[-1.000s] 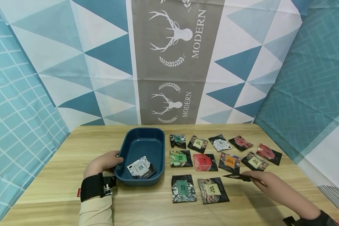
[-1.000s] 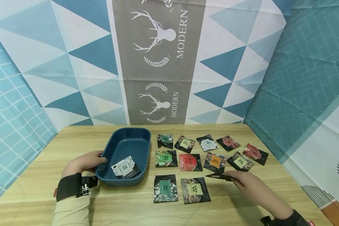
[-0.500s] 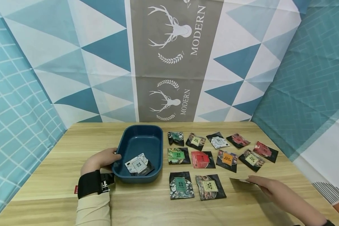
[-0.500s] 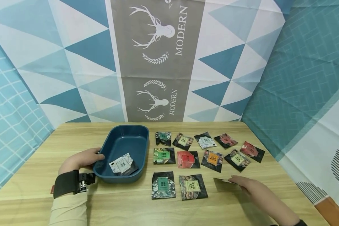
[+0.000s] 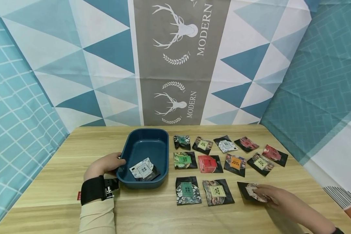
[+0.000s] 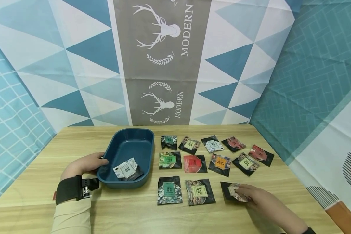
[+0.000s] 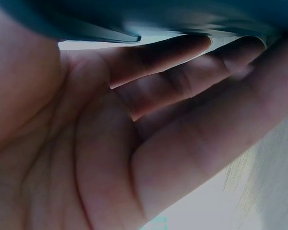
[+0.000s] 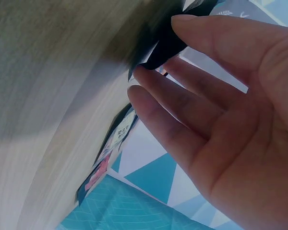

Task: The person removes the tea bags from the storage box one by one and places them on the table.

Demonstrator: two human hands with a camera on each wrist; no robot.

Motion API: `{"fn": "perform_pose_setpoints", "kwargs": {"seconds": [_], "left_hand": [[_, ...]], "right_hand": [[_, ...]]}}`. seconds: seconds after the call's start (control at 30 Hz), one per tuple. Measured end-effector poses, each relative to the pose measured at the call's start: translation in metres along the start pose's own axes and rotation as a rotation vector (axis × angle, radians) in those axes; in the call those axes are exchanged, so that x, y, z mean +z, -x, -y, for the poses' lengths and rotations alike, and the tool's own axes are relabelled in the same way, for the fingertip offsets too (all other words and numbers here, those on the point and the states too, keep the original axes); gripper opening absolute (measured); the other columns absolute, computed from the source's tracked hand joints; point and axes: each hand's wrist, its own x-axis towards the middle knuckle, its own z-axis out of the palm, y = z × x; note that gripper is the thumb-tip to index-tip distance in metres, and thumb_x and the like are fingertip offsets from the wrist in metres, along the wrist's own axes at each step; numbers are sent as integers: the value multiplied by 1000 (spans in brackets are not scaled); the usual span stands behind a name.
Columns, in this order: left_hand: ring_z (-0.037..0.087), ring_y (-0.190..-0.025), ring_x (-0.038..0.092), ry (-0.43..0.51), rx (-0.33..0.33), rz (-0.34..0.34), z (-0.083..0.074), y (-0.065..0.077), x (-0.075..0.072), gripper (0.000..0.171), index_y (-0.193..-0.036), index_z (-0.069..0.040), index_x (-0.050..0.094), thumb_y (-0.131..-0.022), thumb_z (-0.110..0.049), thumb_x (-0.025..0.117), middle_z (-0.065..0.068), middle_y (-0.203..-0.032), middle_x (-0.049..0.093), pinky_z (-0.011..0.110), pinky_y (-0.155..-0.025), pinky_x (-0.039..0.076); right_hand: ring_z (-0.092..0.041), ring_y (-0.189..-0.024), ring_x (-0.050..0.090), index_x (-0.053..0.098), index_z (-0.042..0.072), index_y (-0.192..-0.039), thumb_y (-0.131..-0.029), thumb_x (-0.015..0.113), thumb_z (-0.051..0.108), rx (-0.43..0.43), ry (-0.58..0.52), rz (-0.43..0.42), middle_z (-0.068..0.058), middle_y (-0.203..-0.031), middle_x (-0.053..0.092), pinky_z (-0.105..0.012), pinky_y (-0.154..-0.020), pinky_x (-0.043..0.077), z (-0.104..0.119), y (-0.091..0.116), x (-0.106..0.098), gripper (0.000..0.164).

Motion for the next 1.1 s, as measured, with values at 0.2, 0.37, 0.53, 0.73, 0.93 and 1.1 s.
{"fn": "perform_pose_setpoints", "kwargs": {"seconds": [0.2,0.37,0.53,0.73,0.93,1.1], "left_hand": [[20,-78,65,30,-2,6,0,0,1,47,-133,16,30,-94,-9,38,27,-108,57,34,-68,56],[18,-77,64,-1,9,-6,-1,0,1,46,-131,16,33,-93,-9,39,25,-105,57,31,-67,54],[18,-76,63,6,13,-8,-2,1,1,45,-130,16,33,-94,-9,38,26,-106,56,32,-67,54],[16,-72,62,9,0,-19,1,3,4,41,-126,16,36,-93,-8,38,22,-99,57,31,-65,55],[17,-74,63,9,-9,-21,0,2,4,43,-130,16,33,-94,-9,37,24,-103,57,33,-66,55],[18,-75,63,-12,-10,-24,-3,0,2,44,-131,15,33,-94,-9,38,24,-104,57,32,-66,55]], "right_hand": [[-38,-99,60,66,6,-110,-71,74,3,60,-42,84,-21,-115,61,-38,-73,54,4,-4,-1,40],[-37,-96,61,67,6,-107,-74,73,8,55,-20,85,-19,-113,62,-37,-70,54,8,-11,-5,34],[-28,-89,64,64,7,-112,-79,71,14,110,-29,101,-18,-115,61,-29,-64,53,21,-32,-22,34],[-25,-97,63,62,10,-116,-83,68,16,60,-41,125,-14,-121,58,-29,-69,52,49,-75,-37,34],[-24,-104,61,61,15,-121,-86,66,21,-48,7,110,-10,-128,56,-31,-76,53,79,-117,-41,36],[-18,-99,63,59,16,-123,-88,64,24,-149,17,79,-8,-131,54,-26,-73,52,104,-151,-48,37]]}}
